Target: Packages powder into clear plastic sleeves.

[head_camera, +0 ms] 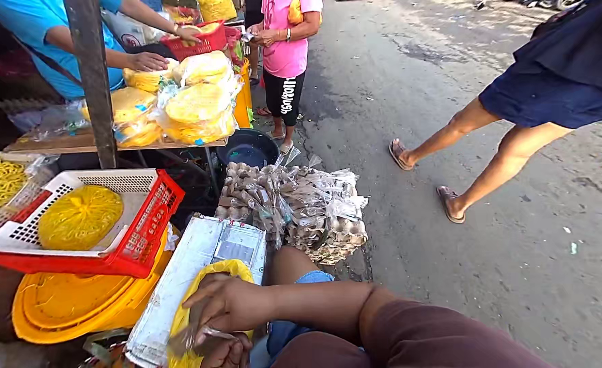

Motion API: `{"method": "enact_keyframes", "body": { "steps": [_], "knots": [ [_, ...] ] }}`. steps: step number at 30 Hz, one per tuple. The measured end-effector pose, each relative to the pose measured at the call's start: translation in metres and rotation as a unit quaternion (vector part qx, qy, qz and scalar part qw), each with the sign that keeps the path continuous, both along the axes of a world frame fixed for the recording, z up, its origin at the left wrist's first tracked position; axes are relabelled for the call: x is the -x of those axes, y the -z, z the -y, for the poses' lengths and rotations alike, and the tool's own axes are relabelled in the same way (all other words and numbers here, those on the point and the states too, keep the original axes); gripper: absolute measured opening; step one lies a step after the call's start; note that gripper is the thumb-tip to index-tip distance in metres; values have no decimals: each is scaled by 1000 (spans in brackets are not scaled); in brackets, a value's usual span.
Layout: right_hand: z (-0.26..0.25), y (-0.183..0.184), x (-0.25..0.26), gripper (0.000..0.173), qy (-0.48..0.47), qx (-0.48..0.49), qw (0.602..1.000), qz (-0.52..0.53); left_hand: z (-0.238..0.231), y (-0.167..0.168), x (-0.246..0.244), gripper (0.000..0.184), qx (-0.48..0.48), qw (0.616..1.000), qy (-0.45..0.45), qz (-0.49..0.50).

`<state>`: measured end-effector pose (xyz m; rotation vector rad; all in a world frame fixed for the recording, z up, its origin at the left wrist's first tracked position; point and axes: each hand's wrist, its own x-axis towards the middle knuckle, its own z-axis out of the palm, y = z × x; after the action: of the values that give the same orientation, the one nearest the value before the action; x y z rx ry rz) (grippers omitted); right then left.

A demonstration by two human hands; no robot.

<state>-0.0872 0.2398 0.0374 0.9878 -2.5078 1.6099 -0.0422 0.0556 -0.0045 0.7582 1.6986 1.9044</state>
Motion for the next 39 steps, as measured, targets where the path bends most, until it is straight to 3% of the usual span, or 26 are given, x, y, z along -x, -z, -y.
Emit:
{"method": "enact_keyframes", "body": {
  "steps": [2,5,7,9,11,16,21,24,29,31,34,36,39],
  "knots": [
    [-3,-6,0,12,-65,100,982,145,9,16,6,26,5,999,-45,22],
    [-7,7,5,13,-38,100,956,273,25,4,23,27,64,981,-183,15],
    [-10,11,7,14,-19,62,964,260,29,-4,26,29,74,978,-192,16],
    [-10,11,4,16,-14,31,977,212,22,-14,21,18,122,974,-189,-2],
    [-6,17,-1,18,20,31,983,180,15,-19,18,14,189,960,-189,-77],
    [6,24,-10,21,99,131,955,247,-1,-15,18,23,306,876,-241,-283],
    [22,32,-19,22,130,229,916,302,-22,1,10,21,322,790,-384,-353],
    [23,35,-20,16,149,283,910,265,-23,-4,10,19,297,813,-393,-312],
    [18,40,-19,23,57,315,919,231,-5,-22,17,9,163,938,-291,-95],
    [18,35,-18,27,41,297,917,262,-4,-24,17,9,153,952,-263,-36],
    [14,32,-17,27,71,271,911,303,-1,-14,14,24,148,941,-291,-94],
    [8,28,-17,29,71,218,926,299,4,-8,14,39,143,931,-294,-159],
    [-4,22,-17,28,15,126,958,256,9,-2,15,20,132,906,-309,-257]
  ]
}}
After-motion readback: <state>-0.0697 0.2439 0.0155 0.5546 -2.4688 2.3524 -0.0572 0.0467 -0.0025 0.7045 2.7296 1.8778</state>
